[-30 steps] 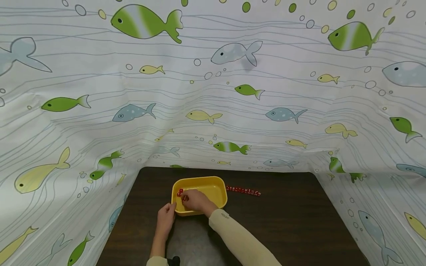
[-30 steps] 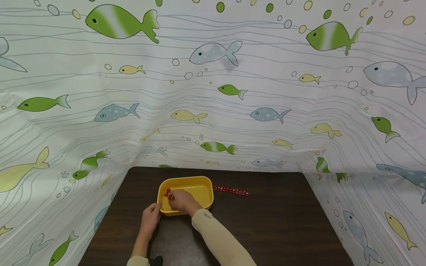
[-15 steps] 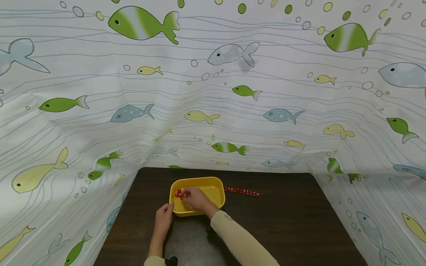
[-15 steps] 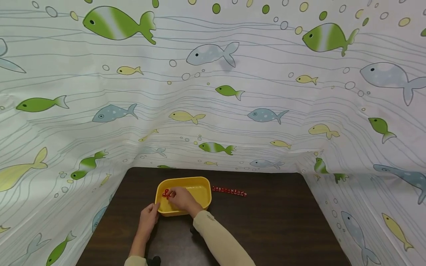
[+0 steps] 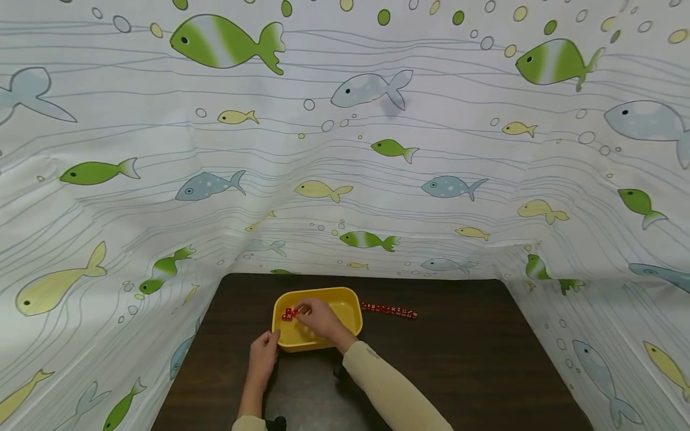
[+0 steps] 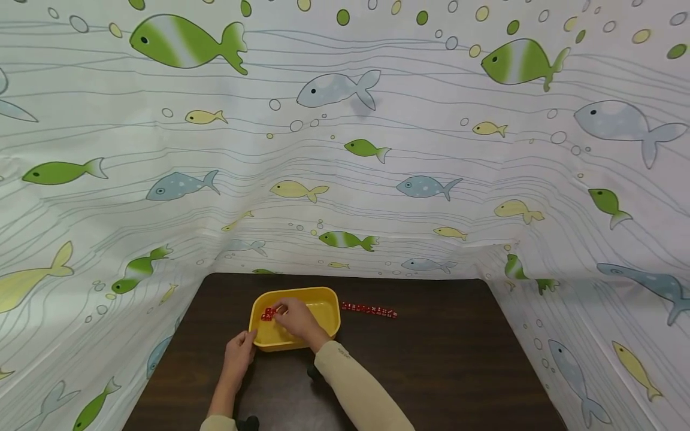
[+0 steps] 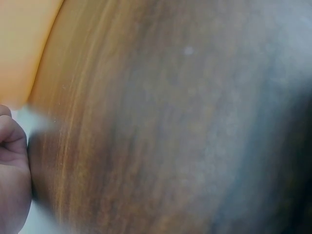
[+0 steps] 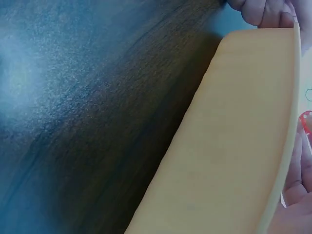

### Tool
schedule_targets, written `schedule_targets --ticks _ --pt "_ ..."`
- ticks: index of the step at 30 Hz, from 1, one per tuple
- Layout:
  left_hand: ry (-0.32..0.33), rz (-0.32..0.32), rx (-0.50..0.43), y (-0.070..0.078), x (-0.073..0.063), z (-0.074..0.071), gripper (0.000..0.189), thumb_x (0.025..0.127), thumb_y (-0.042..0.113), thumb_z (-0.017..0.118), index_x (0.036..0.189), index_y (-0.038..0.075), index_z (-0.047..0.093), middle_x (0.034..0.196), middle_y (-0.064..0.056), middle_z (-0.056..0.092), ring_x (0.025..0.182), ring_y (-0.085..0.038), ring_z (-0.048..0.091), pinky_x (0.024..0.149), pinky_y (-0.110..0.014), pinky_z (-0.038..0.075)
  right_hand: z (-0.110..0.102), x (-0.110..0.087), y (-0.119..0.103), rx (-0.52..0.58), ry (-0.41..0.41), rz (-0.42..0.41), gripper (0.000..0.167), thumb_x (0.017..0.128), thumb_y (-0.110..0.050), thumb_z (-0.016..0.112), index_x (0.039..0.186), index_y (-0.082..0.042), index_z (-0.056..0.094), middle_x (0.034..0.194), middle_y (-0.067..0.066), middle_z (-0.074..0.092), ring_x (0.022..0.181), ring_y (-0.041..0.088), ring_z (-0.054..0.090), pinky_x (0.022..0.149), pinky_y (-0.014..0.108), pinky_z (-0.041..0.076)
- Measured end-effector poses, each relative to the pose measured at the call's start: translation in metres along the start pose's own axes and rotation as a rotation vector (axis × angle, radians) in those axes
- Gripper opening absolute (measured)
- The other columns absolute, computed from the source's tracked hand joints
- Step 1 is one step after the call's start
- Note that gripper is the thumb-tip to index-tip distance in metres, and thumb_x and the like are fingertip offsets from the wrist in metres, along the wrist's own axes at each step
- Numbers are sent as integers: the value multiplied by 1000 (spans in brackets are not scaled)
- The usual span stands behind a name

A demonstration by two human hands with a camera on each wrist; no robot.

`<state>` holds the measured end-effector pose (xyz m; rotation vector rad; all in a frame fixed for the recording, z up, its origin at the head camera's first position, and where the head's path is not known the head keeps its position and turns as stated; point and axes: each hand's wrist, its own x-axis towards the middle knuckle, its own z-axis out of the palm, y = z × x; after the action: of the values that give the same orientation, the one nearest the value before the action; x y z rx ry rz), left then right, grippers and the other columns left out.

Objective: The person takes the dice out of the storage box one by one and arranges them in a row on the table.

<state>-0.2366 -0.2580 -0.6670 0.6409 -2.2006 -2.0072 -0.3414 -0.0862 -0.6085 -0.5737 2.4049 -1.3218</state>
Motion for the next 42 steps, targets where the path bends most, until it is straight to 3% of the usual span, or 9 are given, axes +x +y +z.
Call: schedule_targets --ticks 16,23,42 --pt "-15 -15 -13 0 -1 -1 46 111 37 59 76 14 41 59 8 40 55 -13 40 56 -28 36 -15 -9 10 87 104 -20 17 104 -20 73 120 -18 76 112 -3 75 93 10 64 86 31 59" --pt "-10 1 -14 1 -2 0 46 112 36 58 75 13 41 59 8 40 55 -12 40 56 -28 36 -31 -16 15 84 140 6 17 104 -22 72 120 -18 76 113 -3 74 95 11 64 88 31 58" --pt "17 9 26 1 -1 2 45 112 37 56 77 13 43 61 7 41 58 -14 41 57 -28 36 -68 -29 31 54 237 -50 17 104 -18 73 120 -15 77 114 3 77 100 14 66 92 33 57"
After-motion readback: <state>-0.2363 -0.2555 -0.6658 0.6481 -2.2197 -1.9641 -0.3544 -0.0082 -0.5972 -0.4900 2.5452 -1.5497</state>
